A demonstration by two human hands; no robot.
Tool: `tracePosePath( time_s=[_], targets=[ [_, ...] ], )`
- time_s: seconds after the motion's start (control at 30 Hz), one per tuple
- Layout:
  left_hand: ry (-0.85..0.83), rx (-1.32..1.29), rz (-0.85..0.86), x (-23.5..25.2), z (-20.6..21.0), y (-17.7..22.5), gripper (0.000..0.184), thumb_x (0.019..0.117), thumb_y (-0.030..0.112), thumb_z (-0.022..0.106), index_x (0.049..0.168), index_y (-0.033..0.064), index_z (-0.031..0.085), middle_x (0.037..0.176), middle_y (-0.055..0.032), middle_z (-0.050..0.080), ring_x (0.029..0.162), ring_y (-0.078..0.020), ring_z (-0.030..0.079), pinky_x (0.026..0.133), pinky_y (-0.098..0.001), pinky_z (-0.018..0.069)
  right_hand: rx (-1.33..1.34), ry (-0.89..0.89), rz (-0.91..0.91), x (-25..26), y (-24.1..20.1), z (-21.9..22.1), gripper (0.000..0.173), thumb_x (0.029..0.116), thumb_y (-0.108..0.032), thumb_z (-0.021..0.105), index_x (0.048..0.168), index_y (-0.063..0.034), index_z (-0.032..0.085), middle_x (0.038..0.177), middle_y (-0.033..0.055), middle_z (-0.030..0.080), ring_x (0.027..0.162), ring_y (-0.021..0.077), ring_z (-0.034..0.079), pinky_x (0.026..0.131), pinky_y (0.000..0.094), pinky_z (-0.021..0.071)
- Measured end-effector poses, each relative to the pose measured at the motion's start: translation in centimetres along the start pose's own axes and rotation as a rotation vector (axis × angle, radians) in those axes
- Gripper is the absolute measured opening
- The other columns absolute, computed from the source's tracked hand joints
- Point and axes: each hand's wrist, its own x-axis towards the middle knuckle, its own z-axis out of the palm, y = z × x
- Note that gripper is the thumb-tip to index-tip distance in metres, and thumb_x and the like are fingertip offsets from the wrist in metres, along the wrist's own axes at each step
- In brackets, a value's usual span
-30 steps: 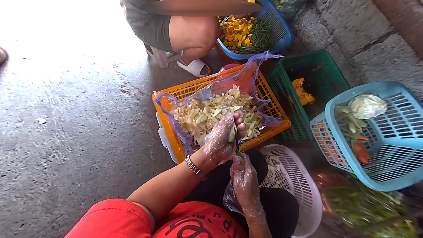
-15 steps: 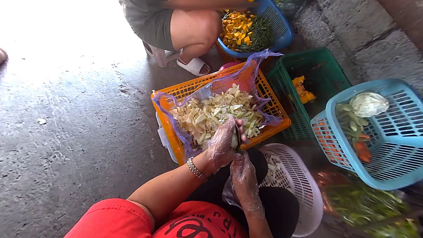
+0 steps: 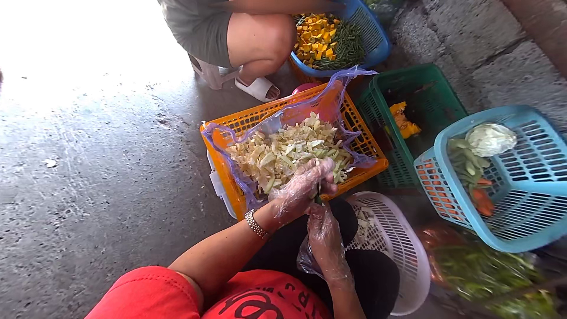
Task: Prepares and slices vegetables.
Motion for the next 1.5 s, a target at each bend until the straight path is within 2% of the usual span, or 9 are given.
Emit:
tracePosePath(
  time_s=[0.07, 0.33, 0.4, 0.5, 0.67, 0.8, 0.97, 1.33, 1.5],
  targets=[
    [0.016, 0.058, -0.032, -0.1, 0.3, 0.2, 0.014, 0.1059, 0.009, 0.04, 0.106, 0.0074, 0.054, 0.081, 0.0017, 0.067, 0.075, -0.0071, 0.068, 0.076, -0.0231, 0.0578, -0.011, 0.005, 0.006, 0.0, -0.2, 0.1, 0.039, 0.1078, -0.025, 0.042, 0.116, 0.0081, 0.061, 0.072, 0.0036, 0.056, 0.062, 0.0062, 0.054, 0.063, 0.0245, 0.0489],
    [0.027, 0.102, -0.046, 0.2, 0.6, 0.0, 0.019, 0.1098, 0.013, 0.035, 0.112, 0.0038, 0.052, 0.088, -0.0035, 0.072, 0.084, -0.0117, 0.072, 0.085, -0.0275, 0.0583, 0.015, -0.035, 0.074, 0.0, -0.3, 0.0, 0.037, 0.1077, -0.022, 0.043, 0.118, 0.0083, 0.06, 0.079, 0.006, 0.06, 0.068, 0.0067, 0.056, 0.069, 0.0247, 0.0495],
    [0.008, 0.067, -0.043, 0.1, 0.1, -0.4, 0.019, 0.1087, 0.016, 0.037, 0.119, 0.0053, 0.048, 0.097, -0.0043, 0.073, 0.091, -0.0129, 0.072, 0.09, -0.0293, 0.0574, 0.16, -0.125, 0.131, 0.3, -0.2, -0.6, 0.037, 0.1094, -0.024, 0.037, 0.116, 0.0047, 0.059, 0.077, 0.0004, 0.054, 0.064, 0.0023, 0.049, 0.064, 0.0203, 0.0461],
    [-0.015, -0.045, -0.061, 0.5, -1.1, -0.9, 0.028, 0.1044, 0.013, 0.039, 0.13, 0.0051, 0.044, 0.104, -0.0064, 0.071, 0.098, -0.0152, 0.07, 0.094, -0.0318, 0.0557, 0.492, -0.303, 0.24, 1.2, 0.0, -1.8, 0.036, 0.1106, -0.023, 0.024, 0.1, -0.0067, 0.054, 0.065, -0.0099, 0.043, 0.052, -0.0033, 0.039, 0.05, 0.0132, 0.038],
    [0.001, -0.319, -0.017, 1.3, -1.4, -1.4, 0.028, 0.1073, 0.011, 0.03, 0.123, 0.0097, 0.052, 0.106, -0.0069, 0.072, 0.101, -0.0191, 0.071, 0.096, -0.0359, 0.0556, 0.411, -0.141, 0.195, 1.4, -0.6, -1.5, 0.034, 0.1103, -0.022, 0.03, 0.109, -0.0001, 0.057, 0.07, -0.0073, 0.045, 0.058, -0.0027, 0.045, 0.057, 0.0135, 0.0428],
    [0.074, -0.452, -0.042, 1.6, -1.3, -1.1, 0.03, 0.1089, 0.011, 0.028, 0.123, 0.009, 0.055, 0.102, -0.0061, 0.07, 0.095, -0.0175, 0.071, 0.088, -0.0328, 0.058, 0.228, -0.06, 0.113, 0.5, -0.9, -1.9, 0.039, 0.1093, -0.028, 0.035, 0.114, 0.0019, 0.059, 0.07, -0.0065, 0.046, 0.058, -0.0017, 0.044, 0.056, 0.0159, 0.0429],
    [0.133, -0.477, -0.062, 1.5, -0.8, 0.1, 0.03, 0.1082, 0.008, 0.031, 0.123, 0.006, 0.057, 0.094, -0.0047, 0.068, 0.08, -0.0116, 0.069, 0.074, -0.0239, 0.0586, 0.158, -0.05, 0.039, -0.6, -0.3, -1.7, 0.041, 0.1088, -0.033, 0.04, 0.11, 0.0008, 0.063, 0.067, -0.007, 0.046, 0.054, -0.003, 0.043, 0.053, 0.0152, 0.0412],
    [0.13, -0.337, 0.081, 1.3, -0.1, -0.9, 0.032, 0.1079, 0.006, 0.028, 0.131, 0.0082, 0.051, 0.099, -0.0031, 0.069, 0.074, -0.0082, 0.067, 0.066, -0.0206, 0.0566, 0.172, -0.035, 0.008, -0.7, -0.3, -0.9, 0.041, 0.1091, -0.034, 0.039, 0.108, 0.0013, 0.06, 0.067, -0.0068, 0.045, 0.054, -0.0033, 0.043, 0.054, 0.0149, 0.0414],
    [0.119, -0.331, 0.113, 1.1, 0.1, -1.0, 0.032, 0.1079, 0.007, 0.029, 0.129, 0.0093, 0.052, 0.096, -0.0018, 0.069, 0.072, -0.0074, 0.066, 0.066, -0.02, 0.0562, 0.168, -0.02, -0.001, -0.8, 0.0, -0.8, 0.043, 0.1093, -0.034, 0.038, 0.108, 0.0024, 0.06, 0.066, -0.006, 0.045, 0.055, -0.0018, 0.044, 0.054, 0.0168, 0.0428]
  ],
)
